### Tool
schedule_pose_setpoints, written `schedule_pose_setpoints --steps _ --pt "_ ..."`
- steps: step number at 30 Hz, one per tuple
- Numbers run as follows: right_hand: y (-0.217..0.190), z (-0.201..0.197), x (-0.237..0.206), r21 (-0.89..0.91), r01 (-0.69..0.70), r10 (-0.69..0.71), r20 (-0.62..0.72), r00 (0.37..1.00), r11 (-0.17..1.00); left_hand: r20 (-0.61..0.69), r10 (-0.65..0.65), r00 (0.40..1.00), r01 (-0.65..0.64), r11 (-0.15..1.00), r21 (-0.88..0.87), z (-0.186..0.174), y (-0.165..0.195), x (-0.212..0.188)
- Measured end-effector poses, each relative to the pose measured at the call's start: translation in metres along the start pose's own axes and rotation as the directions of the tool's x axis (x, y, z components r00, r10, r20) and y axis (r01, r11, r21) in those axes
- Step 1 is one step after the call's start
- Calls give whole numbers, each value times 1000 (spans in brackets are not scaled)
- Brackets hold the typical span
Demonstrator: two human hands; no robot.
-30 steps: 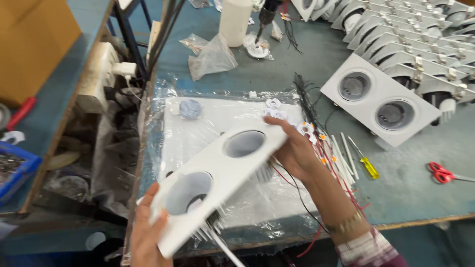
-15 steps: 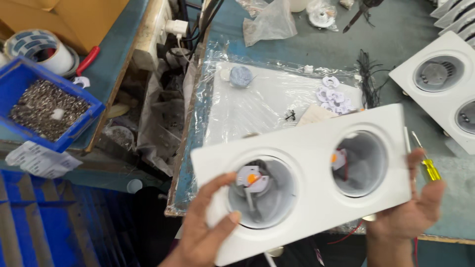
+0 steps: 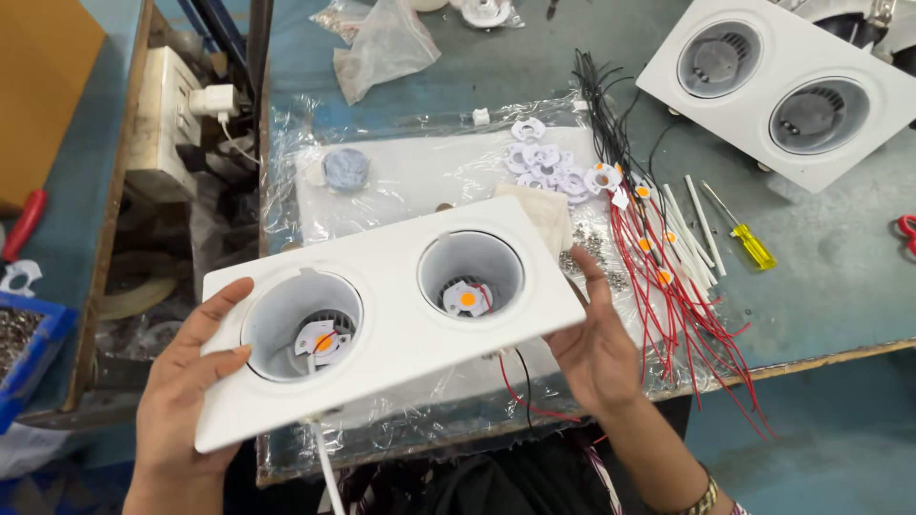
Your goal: The person assembles a dual recessed light fixture by inserting wires into the sockets, using a green power drill to secure internal components, and attaching white plastic tubes to the back. The person handles red and black wires, screws, and plastic parts throughout the process.
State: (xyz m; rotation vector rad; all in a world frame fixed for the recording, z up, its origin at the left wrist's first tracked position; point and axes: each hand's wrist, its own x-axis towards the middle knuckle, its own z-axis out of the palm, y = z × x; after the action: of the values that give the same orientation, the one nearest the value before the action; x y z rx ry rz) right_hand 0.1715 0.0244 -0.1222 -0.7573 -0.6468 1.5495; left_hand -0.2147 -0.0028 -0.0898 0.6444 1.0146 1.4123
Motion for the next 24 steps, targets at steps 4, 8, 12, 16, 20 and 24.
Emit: schedule_pose_setpoints --steps 4,8,12,16,20,24 --pt "13 -11 13 -269 -184 207 57 977 945 29 -34 999 36 997 -68 -18 -3 28" --pt "15 -1 18 -425 -166 225 91 970 890 92 -63 994 73 992 -105 -37 -4 46" --pt "6 26 8 -739 56 57 127 990 672 138 -51 989 56 998 -29 -47 -2 52" --pt "-1 41 2 -810 48 19 73 997 584 67 -49 997 45 998 54 -50 -1 45" --pt "5 41 -4 -827 43 -41 24 999 560 69 -6 998 3 999 50 -46 -4 34" --pt "17 35 -16 -867 411 -369 297 880 282 56 41 998 -43 998 34 -39 -8 26"
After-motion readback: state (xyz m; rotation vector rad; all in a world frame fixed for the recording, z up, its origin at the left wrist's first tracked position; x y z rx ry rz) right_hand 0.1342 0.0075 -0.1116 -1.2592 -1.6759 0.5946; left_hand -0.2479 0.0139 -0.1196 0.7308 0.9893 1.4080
